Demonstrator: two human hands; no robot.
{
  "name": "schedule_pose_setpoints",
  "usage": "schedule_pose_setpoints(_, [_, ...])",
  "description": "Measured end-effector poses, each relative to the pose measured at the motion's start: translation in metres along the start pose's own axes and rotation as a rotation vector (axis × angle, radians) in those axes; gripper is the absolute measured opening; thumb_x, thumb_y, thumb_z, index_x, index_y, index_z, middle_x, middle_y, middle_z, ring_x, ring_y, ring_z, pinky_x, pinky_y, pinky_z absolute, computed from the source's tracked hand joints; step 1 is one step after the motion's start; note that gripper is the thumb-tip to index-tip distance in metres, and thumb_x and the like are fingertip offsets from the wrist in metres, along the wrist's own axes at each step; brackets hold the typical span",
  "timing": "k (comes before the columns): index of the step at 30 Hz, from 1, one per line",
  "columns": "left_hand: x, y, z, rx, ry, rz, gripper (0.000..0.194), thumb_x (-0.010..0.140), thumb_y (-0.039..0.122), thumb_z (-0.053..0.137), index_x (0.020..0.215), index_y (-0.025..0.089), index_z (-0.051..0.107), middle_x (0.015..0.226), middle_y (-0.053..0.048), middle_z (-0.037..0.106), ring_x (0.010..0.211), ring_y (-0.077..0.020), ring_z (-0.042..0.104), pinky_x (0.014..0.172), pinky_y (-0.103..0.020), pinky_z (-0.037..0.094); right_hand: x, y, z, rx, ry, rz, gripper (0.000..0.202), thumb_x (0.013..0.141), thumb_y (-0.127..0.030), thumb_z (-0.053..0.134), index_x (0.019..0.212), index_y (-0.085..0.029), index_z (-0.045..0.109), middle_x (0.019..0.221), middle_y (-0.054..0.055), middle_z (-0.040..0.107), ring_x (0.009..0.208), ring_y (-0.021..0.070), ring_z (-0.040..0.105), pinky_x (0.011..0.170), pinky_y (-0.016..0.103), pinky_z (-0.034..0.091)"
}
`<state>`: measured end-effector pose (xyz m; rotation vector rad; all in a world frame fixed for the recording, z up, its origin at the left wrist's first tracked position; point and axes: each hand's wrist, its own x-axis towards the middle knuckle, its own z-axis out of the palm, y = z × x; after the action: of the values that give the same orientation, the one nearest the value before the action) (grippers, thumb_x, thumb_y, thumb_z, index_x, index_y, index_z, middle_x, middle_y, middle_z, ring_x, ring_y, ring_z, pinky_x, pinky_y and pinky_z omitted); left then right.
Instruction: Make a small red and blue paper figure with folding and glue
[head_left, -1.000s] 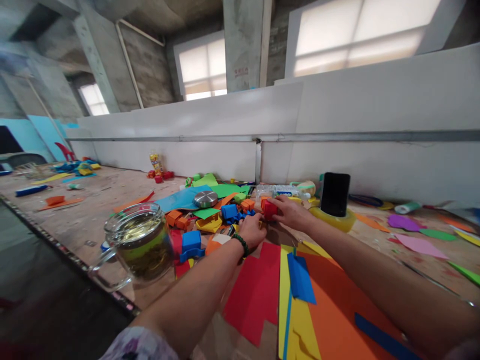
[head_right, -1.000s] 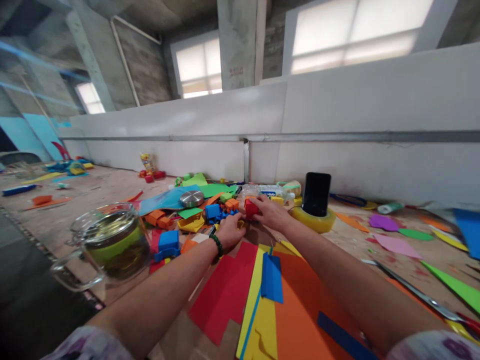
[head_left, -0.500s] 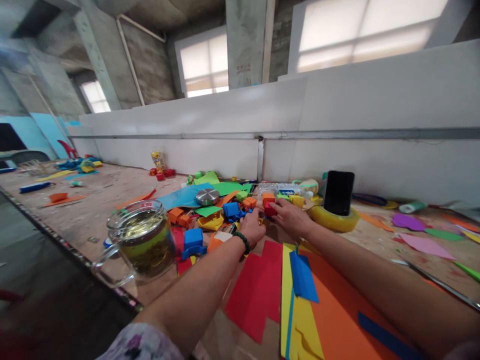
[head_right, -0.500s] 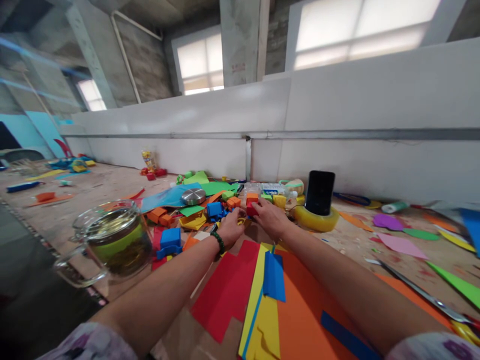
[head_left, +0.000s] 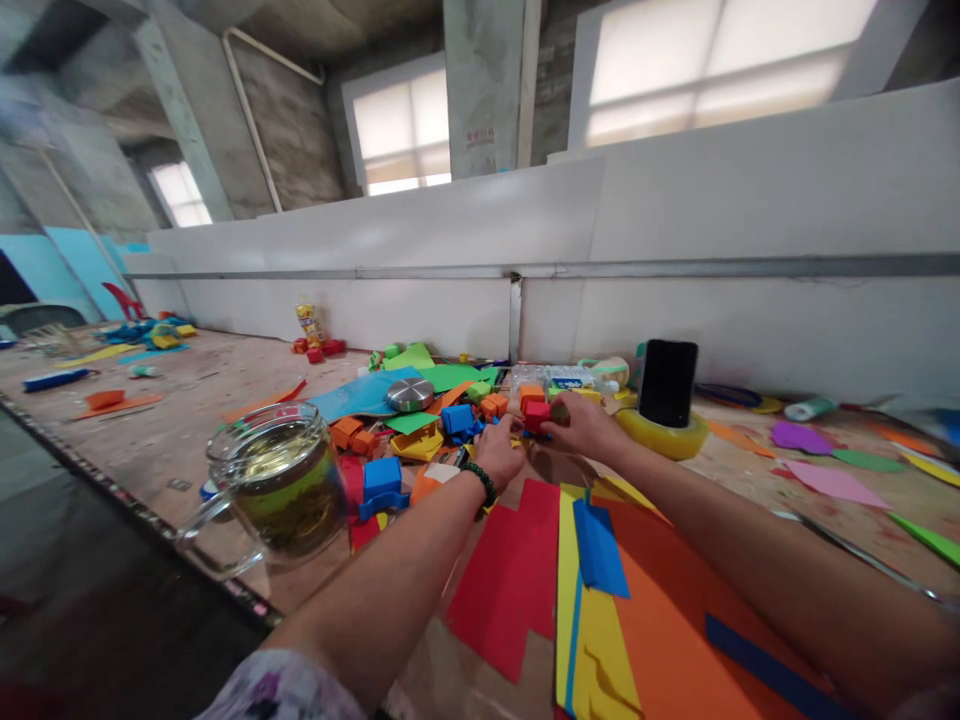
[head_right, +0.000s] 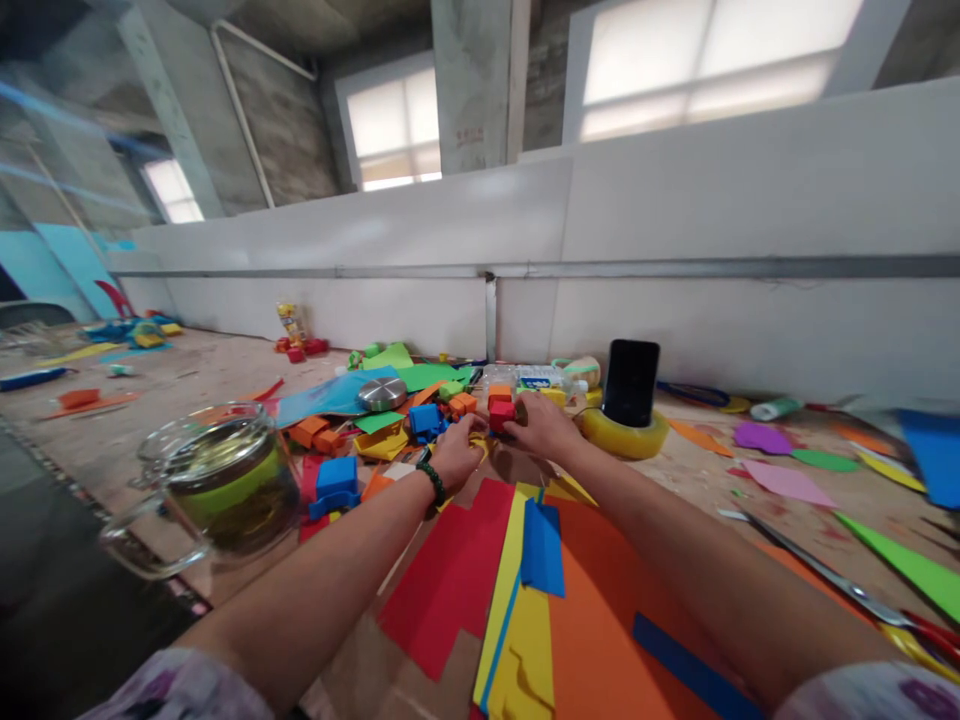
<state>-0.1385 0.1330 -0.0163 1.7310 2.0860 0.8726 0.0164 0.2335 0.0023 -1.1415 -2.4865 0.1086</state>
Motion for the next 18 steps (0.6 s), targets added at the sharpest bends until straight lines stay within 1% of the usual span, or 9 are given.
schedule_pose_setpoints(4, [0.0, -0.001, 0.0, 0.028, 0.006, 0.038, 0.031, 0.075, 0.011, 0.054, 0.102, 0.022, 0.067, 0.107, -0.008, 0.07, 0.113, -0.0283, 0.057, 0.097, -0.042, 0.041, 0.011, 0.01, 0.007, 0.067, -0.055, 0.116, 0.032, 0.092, -0.037, 0.058, 0.116, -0.016, 0.059, 0.114, 0.007, 0.063, 0.095, 0.0191, 0.063, 0.081, 0.04, 0.054])
schedule_pose_setpoints(8, [0.001, -0.003, 0.001, 0.023, -0.002, 0.061, 0.026, 0.073, 0.01, 0.055, 0.091, 0.021, 0.071, 0.105, -0.008, 0.071, 0.113, -0.0288, 0.057, 0.099, -0.044, 0.041, 0.015, 0.016, 0.014, 0.138, -0.08, 0.168, 0.033, 0.092, -0.037, 0.058, 0.118, -0.016, 0.059, 0.116, 0.008, 0.062, 0.098, 0.02, 0.063, 0.083, 0.041, 0.054])
schedule_pose_setpoints(12, [0.003, -0.003, 0.003, -0.021, -0.01, 0.107, 0.027, 0.07, 0.008, 0.056, 0.089, 0.022, 0.07, 0.105, -0.005, 0.071, 0.113, -0.0252, 0.057, 0.1, -0.04, 0.041, 0.015, 0.016, 0.022, 0.235, -0.11, 0.183, 0.033, 0.093, -0.036, 0.058, 0.119, -0.016, 0.058, 0.116, 0.008, 0.062, 0.096, 0.0192, 0.063, 0.081, 0.04, 0.055])
schedule_pose_setpoints(14, [0.004, -0.003, 0.005, -0.049, -0.013, 0.127, 0.029, 0.07, 0.006, 0.056, 0.09, 0.022, 0.07, 0.104, -0.003, 0.071, 0.109, -0.0224, 0.059, 0.099, -0.036, 0.042, 0.015, 0.014, 0.025, 0.27, -0.116, 0.191, 0.033, 0.093, -0.036, 0.057, 0.12, -0.016, 0.058, 0.116, 0.008, 0.062, 0.096, 0.019, 0.063, 0.081, 0.039, 0.055])
schedule_pose_setpoints(18, [0.007, -0.006, 0.009, -0.096, 0.015, 0.107, 0.03, 0.071, 0.006, 0.056, 0.095, 0.022, 0.066, 0.101, -0.001, 0.072, 0.099, -0.0184, 0.063, 0.093, -0.031, 0.045, 0.014, 0.01, 0.026, 0.265, -0.084, 0.21, 0.034, 0.093, -0.036, 0.057, 0.12, -0.016, 0.058, 0.118, 0.008, 0.061, 0.099, 0.0199, 0.063, 0.083, 0.041, 0.054])
